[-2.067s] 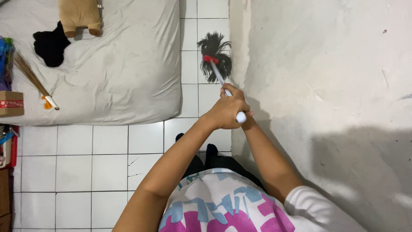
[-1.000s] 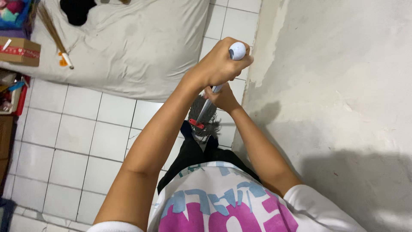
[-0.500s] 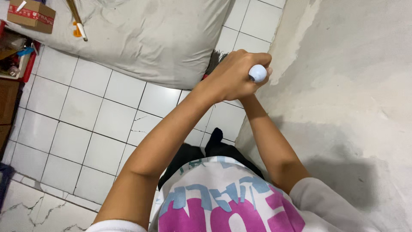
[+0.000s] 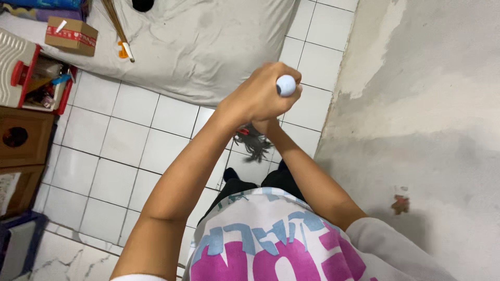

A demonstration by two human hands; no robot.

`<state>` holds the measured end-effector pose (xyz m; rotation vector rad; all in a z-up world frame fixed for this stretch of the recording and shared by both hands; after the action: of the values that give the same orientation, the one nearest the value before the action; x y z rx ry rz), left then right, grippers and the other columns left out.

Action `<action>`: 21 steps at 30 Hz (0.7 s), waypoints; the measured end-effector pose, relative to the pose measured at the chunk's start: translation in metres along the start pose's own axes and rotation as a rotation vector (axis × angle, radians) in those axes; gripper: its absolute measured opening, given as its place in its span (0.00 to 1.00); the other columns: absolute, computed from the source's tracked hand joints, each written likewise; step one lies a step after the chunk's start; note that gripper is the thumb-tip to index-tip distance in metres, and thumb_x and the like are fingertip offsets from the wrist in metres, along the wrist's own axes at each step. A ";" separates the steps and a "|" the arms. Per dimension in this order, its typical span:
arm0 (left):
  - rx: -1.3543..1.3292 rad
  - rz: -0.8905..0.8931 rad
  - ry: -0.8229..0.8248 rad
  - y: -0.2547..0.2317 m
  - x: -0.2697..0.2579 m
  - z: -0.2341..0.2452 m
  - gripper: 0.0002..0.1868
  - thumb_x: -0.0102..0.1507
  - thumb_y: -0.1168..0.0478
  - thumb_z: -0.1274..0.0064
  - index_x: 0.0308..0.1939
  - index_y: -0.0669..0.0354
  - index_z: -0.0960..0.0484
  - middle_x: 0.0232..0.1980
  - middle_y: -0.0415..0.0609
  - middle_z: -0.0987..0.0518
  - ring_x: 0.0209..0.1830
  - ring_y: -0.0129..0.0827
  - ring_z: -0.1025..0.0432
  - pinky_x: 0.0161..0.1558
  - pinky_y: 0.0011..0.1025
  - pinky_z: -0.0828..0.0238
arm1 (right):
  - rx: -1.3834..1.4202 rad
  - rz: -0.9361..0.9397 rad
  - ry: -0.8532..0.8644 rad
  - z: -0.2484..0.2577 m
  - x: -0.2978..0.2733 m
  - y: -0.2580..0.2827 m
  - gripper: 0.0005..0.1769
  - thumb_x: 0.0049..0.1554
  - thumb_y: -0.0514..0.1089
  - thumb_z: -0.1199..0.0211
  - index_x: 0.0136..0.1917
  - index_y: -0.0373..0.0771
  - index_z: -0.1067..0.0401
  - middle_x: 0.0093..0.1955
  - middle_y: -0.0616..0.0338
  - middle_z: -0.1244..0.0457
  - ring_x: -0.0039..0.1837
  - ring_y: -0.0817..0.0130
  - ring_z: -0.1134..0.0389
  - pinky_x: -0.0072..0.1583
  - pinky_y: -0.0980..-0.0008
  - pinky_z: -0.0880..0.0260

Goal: The person holds a duster by the handle and sweeps it across the floor and along the base of a wall in a bedroom.

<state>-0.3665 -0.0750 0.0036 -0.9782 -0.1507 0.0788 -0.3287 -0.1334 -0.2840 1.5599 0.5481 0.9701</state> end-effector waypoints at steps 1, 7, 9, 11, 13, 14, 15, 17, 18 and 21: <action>0.005 0.008 0.031 0.002 -0.009 0.005 0.15 0.60 0.58 0.47 0.21 0.63 0.27 0.20 0.55 0.27 0.21 0.47 0.32 0.30 0.42 0.34 | -0.048 0.026 -0.007 -0.010 0.000 0.003 0.23 0.66 0.42 0.38 0.71 0.38 0.41 0.69 0.55 0.43 0.72 0.67 0.42 0.71 0.63 0.38; -0.085 -0.108 0.203 0.011 -0.054 0.032 0.18 0.62 0.56 0.47 0.21 0.62 0.28 0.18 0.50 0.27 0.20 0.40 0.33 0.29 0.38 0.35 | -0.203 0.078 -0.049 -0.049 -0.010 0.052 0.20 0.66 0.42 0.39 0.68 0.38 0.38 0.63 0.61 0.40 0.66 0.74 0.38 0.66 0.67 0.34; -0.129 -0.160 0.227 0.021 -0.072 0.040 0.18 0.66 0.57 0.46 0.25 0.64 0.30 0.21 0.50 0.29 0.22 0.39 0.34 0.31 0.37 0.35 | -0.115 0.026 -0.122 -0.056 -0.021 0.060 0.17 0.65 0.43 0.37 0.64 0.38 0.35 0.60 0.63 0.39 0.63 0.75 0.36 0.63 0.68 0.30; -0.233 -0.192 0.250 0.036 -0.088 0.037 0.17 0.67 0.57 0.46 0.28 0.63 0.30 0.24 0.48 0.27 0.26 0.35 0.33 0.34 0.35 0.33 | -0.187 0.015 -0.206 -0.051 -0.035 0.055 0.16 0.63 0.45 0.35 0.58 0.39 0.38 0.54 0.64 0.38 0.56 0.74 0.34 0.57 0.68 0.29; -0.395 -0.203 0.275 0.055 -0.107 0.024 0.15 0.68 0.57 0.46 0.31 0.60 0.27 0.28 0.44 0.22 0.31 0.28 0.29 0.37 0.31 0.29 | -0.293 -0.045 -0.221 -0.040 -0.053 0.045 0.17 0.61 0.46 0.33 0.53 0.38 0.38 0.48 0.61 0.38 0.51 0.71 0.34 0.52 0.67 0.29; -0.411 -0.229 0.194 0.067 -0.117 0.019 0.15 0.67 0.56 0.43 0.31 0.61 0.27 0.30 0.44 0.22 0.33 0.28 0.28 0.38 0.30 0.29 | -0.363 -0.098 -0.195 -0.034 -0.063 0.040 0.16 0.60 0.46 0.32 0.50 0.37 0.37 0.46 0.59 0.37 0.49 0.68 0.34 0.51 0.65 0.30; -0.427 -0.254 0.112 0.079 -0.128 0.012 0.16 0.65 0.55 0.41 0.32 0.61 0.26 0.32 0.45 0.22 0.34 0.27 0.28 0.38 0.30 0.29 | -0.433 -0.152 -0.168 -0.028 -0.075 0.035 0.16 0.58 0.45 0.31 0.48 0.36 0.37 0.44 0.56 0.37 0.47 0.64 0.34 0.50 0.64 0.30; -0.518 -0.223 -0.028 0.106 -0.153 -0.007 0.17 0.66 0.54 0.39 0.33 0.62 0.25 0.35 0.45 0.22 0.38 0.26 0.28 0.42 0.29 0.29 | -0.569 -0.255 -0.108 -0.015 -0.098 0.022 0.16 0.55 0.45 0.30 0.43 0.34 0.35 0.39 0.50 0.37 0.43 0.58 0.34 0.47 0.61 0.32; -0.592 -0.166 -0.088 0.120 -0.166 -0.019 0.16 0.67 0.54 0.40 0.34 0.63 0.24 0.36 0.45 0.22 0.41 0.26 0.28 0.45 0.29 0.29 | -0.636 -0.304 -0.073 -0.009 -0.105 0.012 0.17 0.54 0.44 0.29 0.41 0.33 0.35 0.37 0.47 0.37 0.41 0.55 0.34 0.46 0.59 0.32; -0.620 0.082 -0.178 0.158 -0.205 -0.035 0.17 0.71 0.54 0.45 0.34 0.63 0.23 0.32 0.42 0.25 0.37 0.23 0.32 0.41 0.27 0.35 | -0.782 -0.246 0.128 -0.021 -0.106 -0.026 0.10 0.50 0.42 0.29 0.35 0.34 0.26 0.35 0.43 0.33 0.41 0.48 0.31 0.45 0.56 0.32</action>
<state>-0.5625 -0.0439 -0.1656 -1.5973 -0.3096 0.2026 -0.3996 -0.1993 -0.3391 0.7201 0.3668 0.9401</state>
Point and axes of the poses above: each hand's wrist, its own x-axis towards the middle knuckle, its own z-axis out of the back of the hand, y = z × x, the point moved 2 cm from there along x, towards the middle knuckle
